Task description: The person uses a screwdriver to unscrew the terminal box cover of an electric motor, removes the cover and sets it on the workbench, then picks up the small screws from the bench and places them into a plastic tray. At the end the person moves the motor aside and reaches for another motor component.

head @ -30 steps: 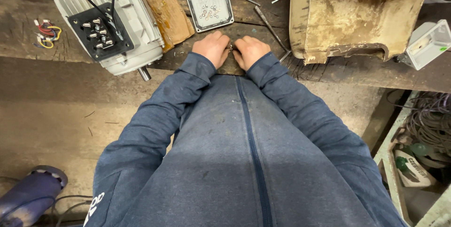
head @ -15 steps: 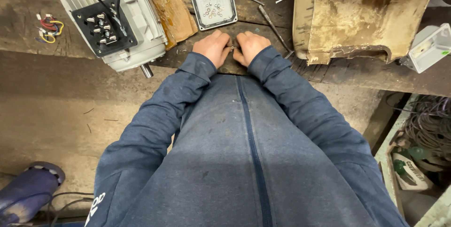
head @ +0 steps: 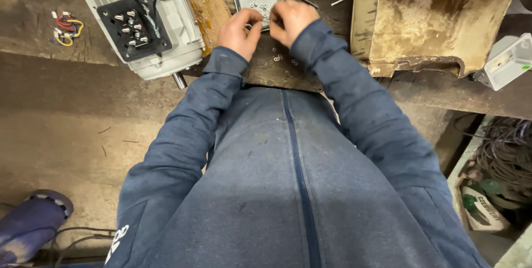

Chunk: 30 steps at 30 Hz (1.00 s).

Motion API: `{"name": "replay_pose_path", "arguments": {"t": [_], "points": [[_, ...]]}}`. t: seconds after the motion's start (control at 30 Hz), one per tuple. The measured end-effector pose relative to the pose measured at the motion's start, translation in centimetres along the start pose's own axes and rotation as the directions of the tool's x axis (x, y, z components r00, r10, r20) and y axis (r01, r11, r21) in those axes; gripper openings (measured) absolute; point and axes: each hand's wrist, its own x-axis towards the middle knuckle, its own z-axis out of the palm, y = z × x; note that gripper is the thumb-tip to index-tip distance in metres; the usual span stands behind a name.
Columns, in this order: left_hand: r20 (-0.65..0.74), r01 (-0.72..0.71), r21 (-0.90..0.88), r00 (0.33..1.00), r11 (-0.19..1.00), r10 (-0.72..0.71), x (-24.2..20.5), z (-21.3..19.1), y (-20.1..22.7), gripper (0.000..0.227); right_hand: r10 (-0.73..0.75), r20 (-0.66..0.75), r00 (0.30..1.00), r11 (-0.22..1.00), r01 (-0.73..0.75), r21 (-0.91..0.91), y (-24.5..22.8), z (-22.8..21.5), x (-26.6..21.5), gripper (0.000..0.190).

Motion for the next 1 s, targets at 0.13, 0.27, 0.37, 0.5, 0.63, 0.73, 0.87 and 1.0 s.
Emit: {"name": "replay_pose_path", "arguments": {"t": [0.13, 0.27, 0.37, 0.5, 0.63, 0.73, 0.87, 1.0], "points": [[-0.105, -0.035, -0.051, 0.994, 0.998, 0.030, 0.6, -0.5, -1.4, 0.015, -0.080, 0.039, 0.996, 0.994, 0.083, -0.076, 0.3, -0.4, 2.8, 0.018], [-0.112, -0.054, -0.024, 0.992, 0.998, 0.051, 0.1, -0.9, -2.6, 0.018, -0.113, 0.069, 0.991, 0.992, 0.117, -0.046, 1.0, -0.2, 3.5, 0.013], [-0.103, -0.028, -0.029, 0.994, 0.999, 0.025, -0.2, -1.3, -2.3, 0.017, -0.127, 0.051, 0.991, 0.992, 0.127, -0.002, 0.8, -0.6, 3.2, 0.014], [-0.094, -0.007, -0.038, 0.996, 0.999, 0.003, -0.5, -1.4, -1.8, 0.016, -0.053, -0.037, 0.998, 0.994, 0.057, 0.095, 0.0, -1.8, 2.0, 0.017], [-0.036, -0.021, 0.026, 0.999, 0.999, 0.022, -1.6, -1.6, -1.0, 0.013, 0.121, -0.094, 0.988, 0.969, -0.097, 0.227, -1.0, -3.7, -0.2, 0.020], [0.030, -0.163, 0.120, 0.987, 0.979, 0.161, -3.3, -1.6, -1.4, 0.014, 0.131, -0.112, 0.985, 0.968, -0.102, 0.231, -0.9, -4.4, -3.9, 0.020], [0.128, -0.189, 0.268, 0.979, 0.945, 0.160, -4.6, -1.0, -0.7, 0.017, 0.191, -0.093, 0.977, 0.954, -0.163, 0.252, -0.6, -3.7, -9.0, 0.020], [0.272, -0.251, 0.405, 0.951, 0.879, 0.146, -4.6, 0.9, -0.1, 0.030, 0.183, -0.096, 0.978, 0.980, -0.175, 0.090, -0.2, -1.7, -12.2, 0.022]]}}
